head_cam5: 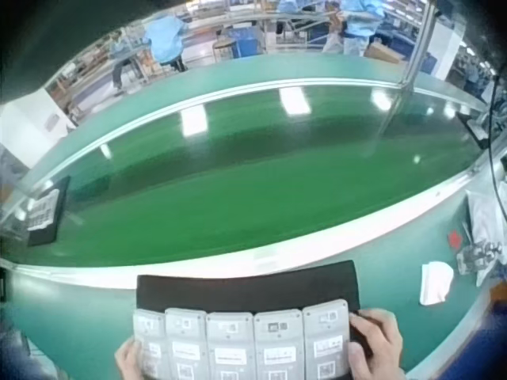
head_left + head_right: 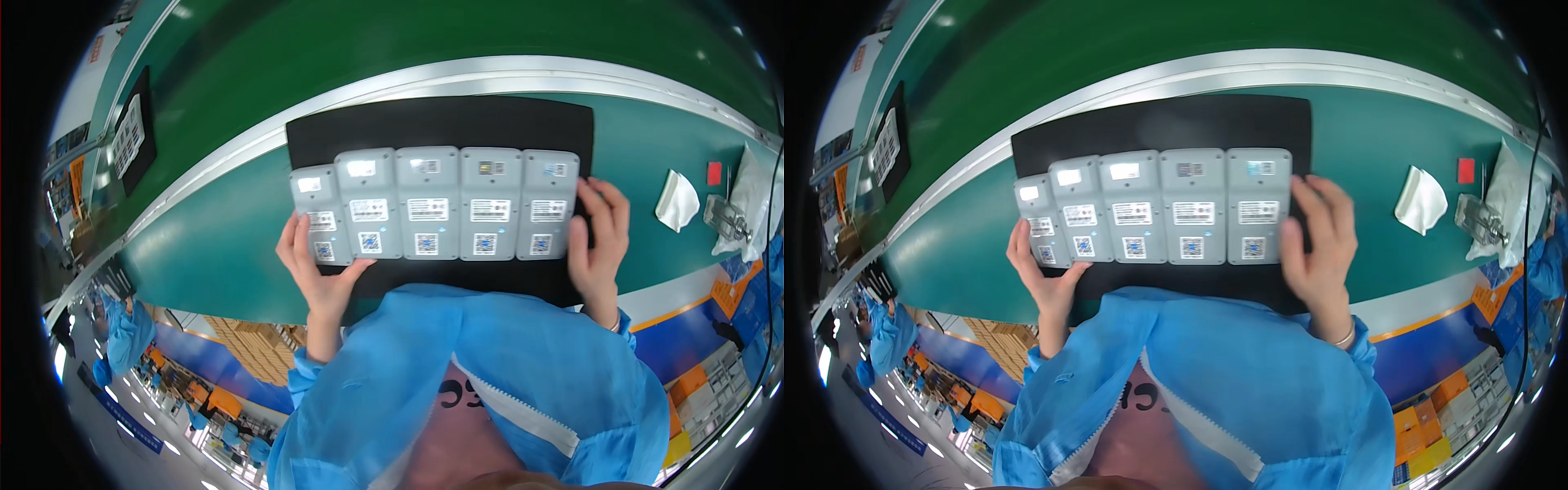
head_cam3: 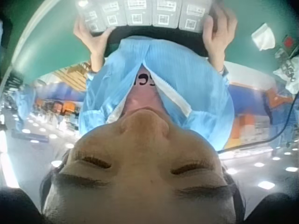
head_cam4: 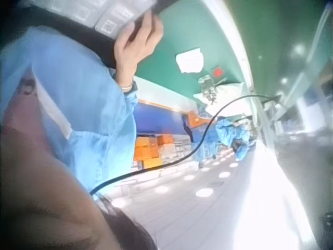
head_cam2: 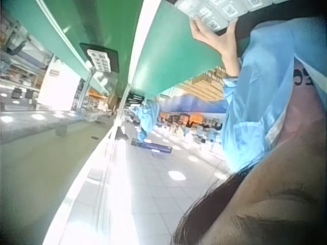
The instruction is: The person wipes the screens and surfaces of several handheld electronic devices using a white cloth, handling them individually from a stack and placing them onto a black mat.
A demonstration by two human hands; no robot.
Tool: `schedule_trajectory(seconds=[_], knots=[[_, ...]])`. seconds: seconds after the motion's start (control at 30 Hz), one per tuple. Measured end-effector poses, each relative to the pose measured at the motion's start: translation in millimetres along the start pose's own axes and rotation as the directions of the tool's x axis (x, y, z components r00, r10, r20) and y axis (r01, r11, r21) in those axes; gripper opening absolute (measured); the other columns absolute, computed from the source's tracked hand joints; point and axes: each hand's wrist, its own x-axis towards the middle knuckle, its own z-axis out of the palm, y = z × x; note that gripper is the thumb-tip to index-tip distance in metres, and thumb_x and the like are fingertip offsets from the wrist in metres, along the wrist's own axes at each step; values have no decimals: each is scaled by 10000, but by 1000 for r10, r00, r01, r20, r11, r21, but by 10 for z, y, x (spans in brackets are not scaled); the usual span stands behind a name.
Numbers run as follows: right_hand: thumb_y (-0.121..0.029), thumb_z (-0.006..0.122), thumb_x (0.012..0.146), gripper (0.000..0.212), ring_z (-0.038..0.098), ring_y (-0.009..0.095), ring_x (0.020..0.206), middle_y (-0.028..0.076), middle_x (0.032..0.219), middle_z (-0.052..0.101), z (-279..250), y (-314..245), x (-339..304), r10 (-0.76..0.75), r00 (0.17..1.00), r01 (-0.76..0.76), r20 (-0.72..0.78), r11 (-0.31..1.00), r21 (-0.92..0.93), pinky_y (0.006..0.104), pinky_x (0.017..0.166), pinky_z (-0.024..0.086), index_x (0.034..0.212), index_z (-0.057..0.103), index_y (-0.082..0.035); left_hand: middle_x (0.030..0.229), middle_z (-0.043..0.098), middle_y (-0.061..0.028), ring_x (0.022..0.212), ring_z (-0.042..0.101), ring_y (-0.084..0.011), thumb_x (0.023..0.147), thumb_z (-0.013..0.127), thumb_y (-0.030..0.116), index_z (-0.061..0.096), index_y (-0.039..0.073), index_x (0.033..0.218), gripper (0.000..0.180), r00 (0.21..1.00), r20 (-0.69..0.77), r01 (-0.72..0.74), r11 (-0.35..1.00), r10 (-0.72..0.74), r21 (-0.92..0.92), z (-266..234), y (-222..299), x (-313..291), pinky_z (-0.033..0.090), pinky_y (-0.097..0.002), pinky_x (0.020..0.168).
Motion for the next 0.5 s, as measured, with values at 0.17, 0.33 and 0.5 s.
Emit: schedule_trajectory(seconds=[0.17, 0.33, 0.5], knots=[[115, 553, 835, 320, 601, 217, 881, 117, 1021, 553, 132, 129, 67, 72, 986, -77, -152, 997, -29, 291, 727, 498, 1073, 706, -34, 1471, 364, -239, 1283, 399, -351, 608, 906, 442, 373, 79, 1451, 1061, 994, -8, -105, 991, 105, -89, 82, -28, 102, 353, -467, 1056], [152, 550, 811, 323, 583, 210, 899, 109, 1011, 547, 146, 218, 51, 39, 985, -46, -167, 998, -40, 287, 764, 483, 1055, 699, 2, 1530, 264, -302, 1393, 322, -376, 845, 570, 681, 264, 62, 1506, 956, 995, 21, -76, 864, 100, -497, 97, -150, 62, 241, -473, 1137], [137, 548, 851, 278, 579, 210, 920, 114, 1026, 546, 121, 279, 19, 50, 985, -57, -166, 998, -38, 288, 787, 477, 1061, 684, 17, 1528, 271, -311, 1377, 335, -377, 907, 337, 755, 259, 50, 1513, 933, 966, -82, -237, 711, 245, -662, 204, -307, 56, 234, -494, 1140]])
